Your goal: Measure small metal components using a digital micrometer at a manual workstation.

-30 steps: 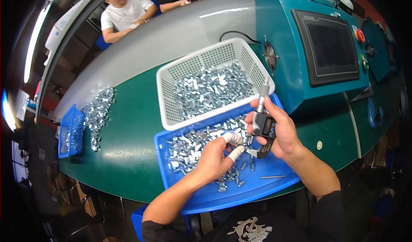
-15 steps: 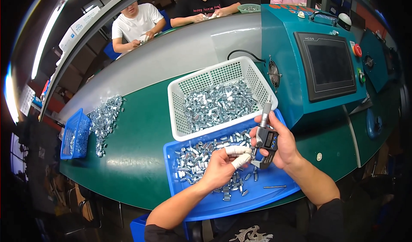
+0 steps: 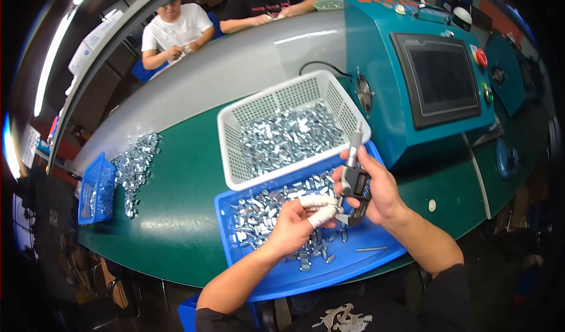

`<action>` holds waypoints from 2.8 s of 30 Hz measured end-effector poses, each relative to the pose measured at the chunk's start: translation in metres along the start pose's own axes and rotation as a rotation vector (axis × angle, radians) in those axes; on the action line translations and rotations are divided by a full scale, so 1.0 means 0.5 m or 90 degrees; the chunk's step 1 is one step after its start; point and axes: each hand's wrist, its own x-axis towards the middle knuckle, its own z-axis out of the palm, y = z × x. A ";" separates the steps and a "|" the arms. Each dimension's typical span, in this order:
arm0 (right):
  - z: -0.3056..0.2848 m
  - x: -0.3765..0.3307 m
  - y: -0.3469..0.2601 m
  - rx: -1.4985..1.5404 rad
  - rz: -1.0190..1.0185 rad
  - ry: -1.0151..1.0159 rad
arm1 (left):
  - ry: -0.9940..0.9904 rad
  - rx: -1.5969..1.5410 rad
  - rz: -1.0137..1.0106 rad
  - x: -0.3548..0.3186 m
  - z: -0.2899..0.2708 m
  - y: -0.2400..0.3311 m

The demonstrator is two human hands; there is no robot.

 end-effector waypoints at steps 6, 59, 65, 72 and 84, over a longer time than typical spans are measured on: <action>-0.004 0.010 -0.004 -0.005 -0.034 -0.043 | 0.002 0.011 -0.015 0.004 0.003 0.019; -0.013 0.003 -0.011 -0.004 -0.014 -0.044 | -0.049 0.934 0.147 0.016 -0.002 -0.018; -0.012 0.007 -0.012 -0.003 -0.019 -0.060 | -0.117 0.895 0.160 0.009 -0.011 0.003; -0.014 0.011 -0.008 -0.003 -0.014 -0.054 | -0.104 0.939 0.173 0.006 -0.014 -0.008; -0.013 0.007 -0.007 -0.010 -0.018 -0.054 | 0.162 0.401 0.211 0.006 -0.006 -0.006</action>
